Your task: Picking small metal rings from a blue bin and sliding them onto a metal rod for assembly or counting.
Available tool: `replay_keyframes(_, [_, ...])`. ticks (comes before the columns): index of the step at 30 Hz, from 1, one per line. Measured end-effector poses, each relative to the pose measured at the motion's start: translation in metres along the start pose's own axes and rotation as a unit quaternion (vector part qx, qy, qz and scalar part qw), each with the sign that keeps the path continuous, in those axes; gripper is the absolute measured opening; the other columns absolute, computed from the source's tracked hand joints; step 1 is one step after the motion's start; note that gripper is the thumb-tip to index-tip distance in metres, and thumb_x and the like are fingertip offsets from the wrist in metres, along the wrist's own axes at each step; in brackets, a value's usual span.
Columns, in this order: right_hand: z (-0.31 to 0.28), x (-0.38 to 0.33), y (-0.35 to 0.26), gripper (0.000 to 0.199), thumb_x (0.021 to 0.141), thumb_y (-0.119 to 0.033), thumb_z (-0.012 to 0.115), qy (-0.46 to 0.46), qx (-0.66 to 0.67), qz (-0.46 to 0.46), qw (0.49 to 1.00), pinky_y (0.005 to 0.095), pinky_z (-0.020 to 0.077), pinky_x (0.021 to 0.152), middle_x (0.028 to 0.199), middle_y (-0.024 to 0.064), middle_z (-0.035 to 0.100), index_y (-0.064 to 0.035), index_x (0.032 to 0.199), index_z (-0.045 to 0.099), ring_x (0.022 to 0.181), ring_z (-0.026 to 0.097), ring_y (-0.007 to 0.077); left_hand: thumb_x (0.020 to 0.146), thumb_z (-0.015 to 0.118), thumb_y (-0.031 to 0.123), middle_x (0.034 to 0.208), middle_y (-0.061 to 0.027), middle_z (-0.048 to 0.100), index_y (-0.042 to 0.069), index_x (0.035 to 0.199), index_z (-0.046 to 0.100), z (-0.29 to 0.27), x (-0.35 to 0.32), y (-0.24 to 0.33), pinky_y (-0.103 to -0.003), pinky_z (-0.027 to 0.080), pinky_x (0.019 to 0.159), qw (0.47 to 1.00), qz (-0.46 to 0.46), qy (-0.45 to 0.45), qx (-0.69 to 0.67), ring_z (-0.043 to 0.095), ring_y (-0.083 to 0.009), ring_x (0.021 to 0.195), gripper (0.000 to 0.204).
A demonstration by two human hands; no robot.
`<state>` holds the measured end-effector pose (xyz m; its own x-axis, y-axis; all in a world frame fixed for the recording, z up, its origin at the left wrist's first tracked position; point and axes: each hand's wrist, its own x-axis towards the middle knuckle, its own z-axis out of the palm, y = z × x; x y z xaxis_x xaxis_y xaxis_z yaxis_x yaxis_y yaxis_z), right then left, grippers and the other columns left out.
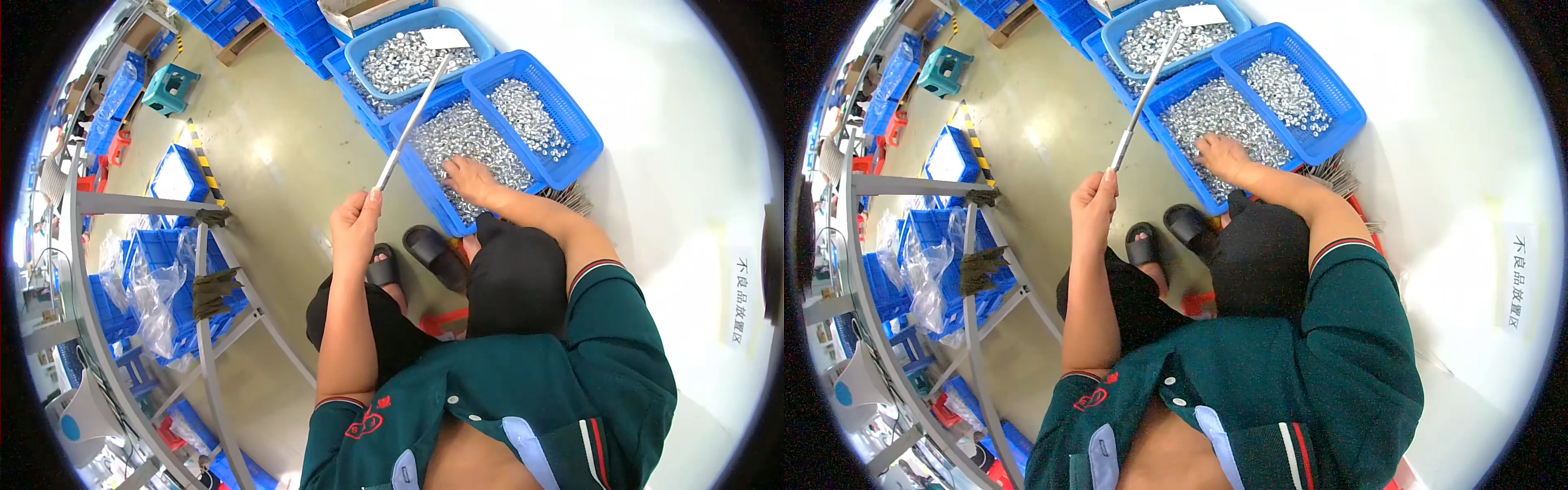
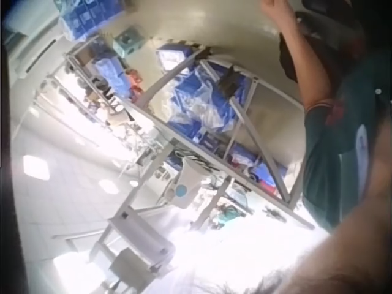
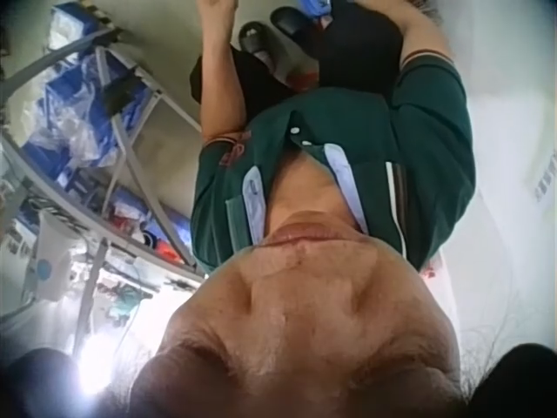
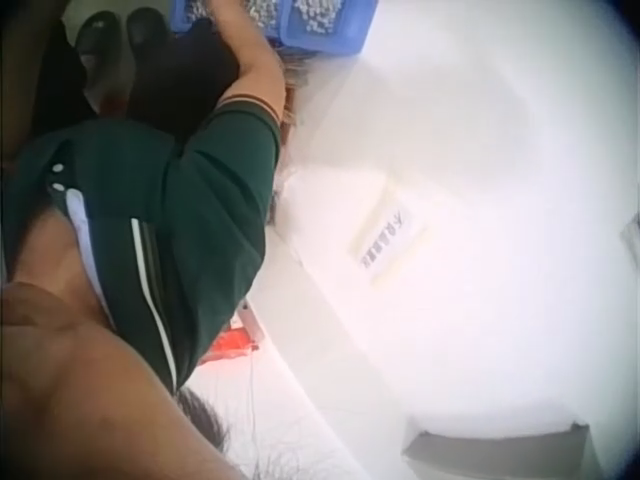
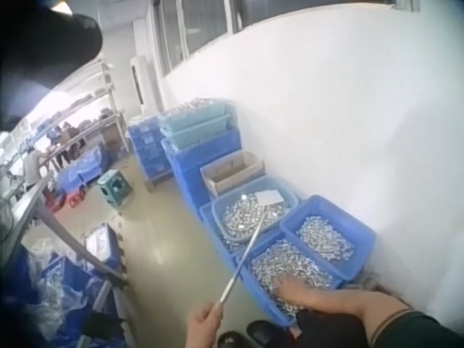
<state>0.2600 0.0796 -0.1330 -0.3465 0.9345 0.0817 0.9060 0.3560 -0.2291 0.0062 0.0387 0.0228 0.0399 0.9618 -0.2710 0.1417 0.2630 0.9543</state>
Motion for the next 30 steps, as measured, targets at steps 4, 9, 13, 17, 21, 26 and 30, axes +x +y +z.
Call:
replay_keyframes(4, [0.015,0.008,0.018,0.029,0.079,-0.032,0.057,0.001,0.016,0.033,0.999,0.0417,0.0475,0.064,0.077,0.0122,0.055,-0.0088,0.095,0.052,0.073,0.059,0.0318,0.086,0.053,0.029,0.053,0.0062,0.034,0.005,0.061,0.047,0.006,0.003,0.001,-0.022,0.022,0.044,1.0,-0.004,-0.003,-0.001,0.029,-0.0033,0.049,0.035])
replay_keyframes(9, [-0.007,0.025,0.038,0.031,0.084,-0.035,0.055,-0.066,0.688,0.389,0.61,0.023,0.0293,0.032,0.061,0.0039,0.048,-0.004,0.087,0.053,0.047,0.044,0.01,0.086,0.053,0.029,0.052,0.0063,0.033,0.006,0.06,0.046,0.004,0.002,-0.004,-0.022,0.022,0.044,1.0,0.002,-0.004,0.004,0.028,-0.0033,0.049,0.036])
replay_keyframes(13, [-0.023,0.024,0.051,0.026,0.087,-0.031,0.05,-0.095,0.894,0.357,0.255,0.0176,0.0261,0.031,0.066,0.0022,0.047,-0.0051,0.088,0.05,0.047,0.041,0.0078,0.087,0.052,0.029,0.051,0.0075,0.032,0.007,0.061,0.046,0.006,0.002,-0.006,-0.021,0.019,0.041,1.0,0.013,-0.019,0.006,0.026,-0.002,0.045,0.034])
replay_keyframes(17, [-0.018,0.023,0.045,0.021,0.086,-0.025,0.051,-0.02,0.879,0.388,0.276,0.0209,0.0478,0.04,0.085,0.0124,0.057,-0.0046,0.084,0.049,0.066,0.058,0.0179,0.087,0.052,0.029,0.049,0.0088,0.032,0.009,0.063,0.047,0.01,0.001,-0.006,-0.019,0.017,0.038,0.999,0.022,-0.032,-0.009,0.025,-0.0008,0.042,0.031])
replay_keyframes(21, [-0.011,0.025,0.048,0.018,0.087,-0.022,0.049,-0.058,0.896,0.378,0.226,0.0163,0.0364,0.035,0.078,0.0082,0.052,-0.0054,0.081,0.049,0.06,0.051,0.012,0.087,0.052,0.029,0.049,0.0089,0.032,0.009,0.063,0.047,0.011,0.003,-0.007,-0.019,0.017,0.038,1.0,0.009,-0.025,0.0,0.025,-0.0008,0.041,0.032])
replay_keyframes(26, [-0.019,0.025,0.046,0.017,0.088,-0.018,0.047,-0.015,0.852,0.428,0.302,0.0208,0.0462,0.043,0.082,0.0124,0.054,-0.0028,0.091,0.052,0.068,0.056,0.019,0.087,0.053,0.032,0.053,0.0071,0.033,0.007,0.062,0.046,0.011,0.001,-0.005,-0.021,0.02,0.044,1.0,-0.01,-0.023,-0.001,0.027,-0.0028,0.049,0.036])
replay_keyframes(30, [-0.024,0.02,0.051,0.014,0.085,-0.014,0.049,-0.071,0.883,0.383,0.261,0.0209,0.0461,0.043,0.08,0.009,0.055,-0.0037,0.095,0.053,0.066,0.057,0.0167,0.086,0.053,0.031,0.053,0.007,0.034,0.006,0.062,0.047,0.011,0.0,-0.006,-0.021,0.02,0.043,1.0,-0.003,-0.025,0.0,0.027,-0.0026,0.048,0.035])
